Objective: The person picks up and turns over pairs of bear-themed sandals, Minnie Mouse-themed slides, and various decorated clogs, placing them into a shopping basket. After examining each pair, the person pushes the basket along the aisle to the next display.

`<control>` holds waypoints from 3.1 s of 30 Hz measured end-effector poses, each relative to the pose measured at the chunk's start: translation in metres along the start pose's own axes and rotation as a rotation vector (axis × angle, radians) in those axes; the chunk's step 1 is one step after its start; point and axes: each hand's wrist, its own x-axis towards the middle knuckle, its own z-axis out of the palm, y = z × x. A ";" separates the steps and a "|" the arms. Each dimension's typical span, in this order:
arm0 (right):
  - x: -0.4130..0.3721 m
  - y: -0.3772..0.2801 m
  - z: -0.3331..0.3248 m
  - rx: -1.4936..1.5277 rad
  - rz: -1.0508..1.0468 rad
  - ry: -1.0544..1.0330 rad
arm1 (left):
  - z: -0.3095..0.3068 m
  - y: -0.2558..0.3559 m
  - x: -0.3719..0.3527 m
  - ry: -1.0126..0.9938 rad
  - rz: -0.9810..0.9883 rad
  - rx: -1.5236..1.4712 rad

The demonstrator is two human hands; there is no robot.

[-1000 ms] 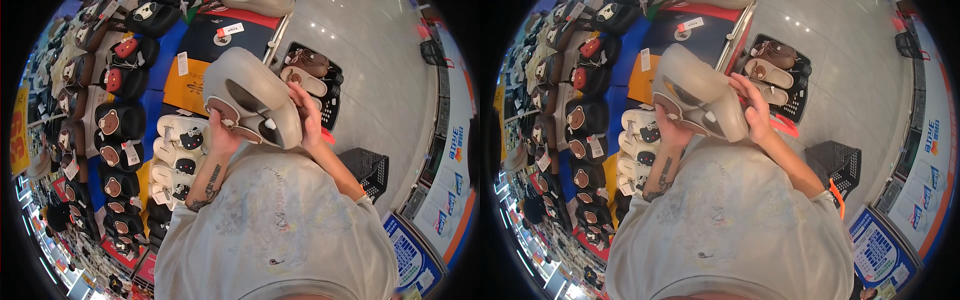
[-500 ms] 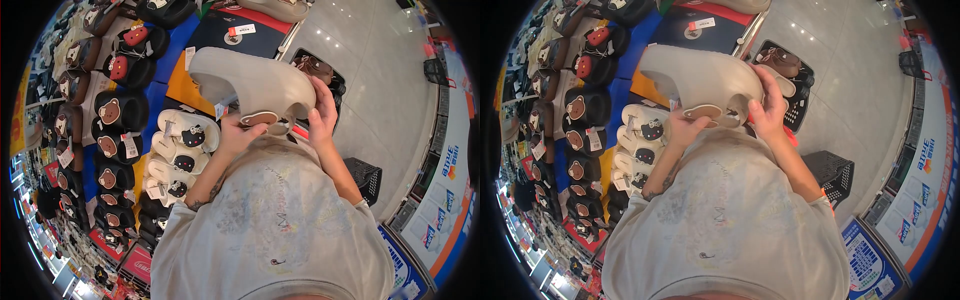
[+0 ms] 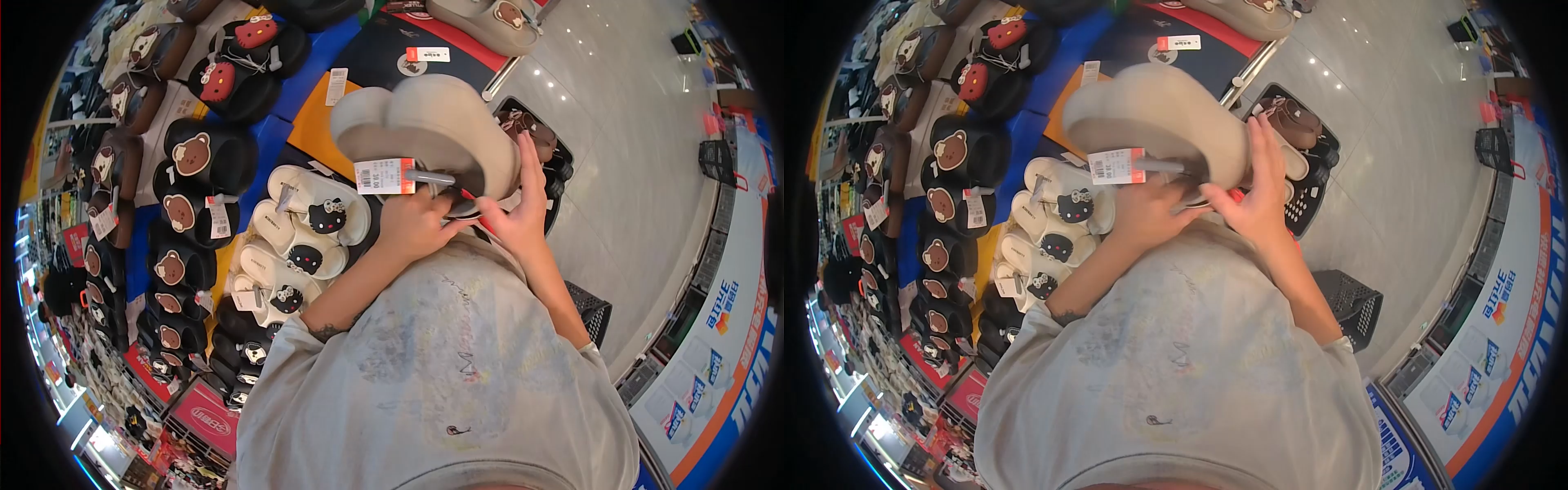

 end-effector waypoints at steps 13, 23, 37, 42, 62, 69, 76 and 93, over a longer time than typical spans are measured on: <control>0.012 0.005 0.011 0.358 0.253 -0.208 | 0.024 -0.007 -0.018 -0.103 0.106 0.422; 0.005 0.025 0.011 0.478 -0.011 -0.168 | 0.031 -0.011 -0.021 0.018 0.184 0.411; 0.020 0.025 0.013 0.319 0.147 -0.156 | 0.026 0.017 0.021 -0.180 0.024 0.194; 0.014 0.027 0.004 0.212 0.184 -0.095 | 0.011 0.020 0.043 -0.182 -0.147 -0.047; -0.020 0.015 0.017 0.576 0.426 -0.033 | -0.032 -0.038 0.078 0.228 -1.033 -1.931; 0.005 0.021 -0.004 0.235 0.008 0.174 | -0.014 -0.034 0.051 0.031 -0.810 -1.153; 0.069 -0.020 0.003 -0.202 -0.440 -0.508 | -0.016 -0.030 0.047 -0.254 -0.537 -0.396; 0.143 0.005 0.097 -0.204 -0.259 -0.940 | -0.023 -0.069 0.025 -0.200 -0.447 -0.580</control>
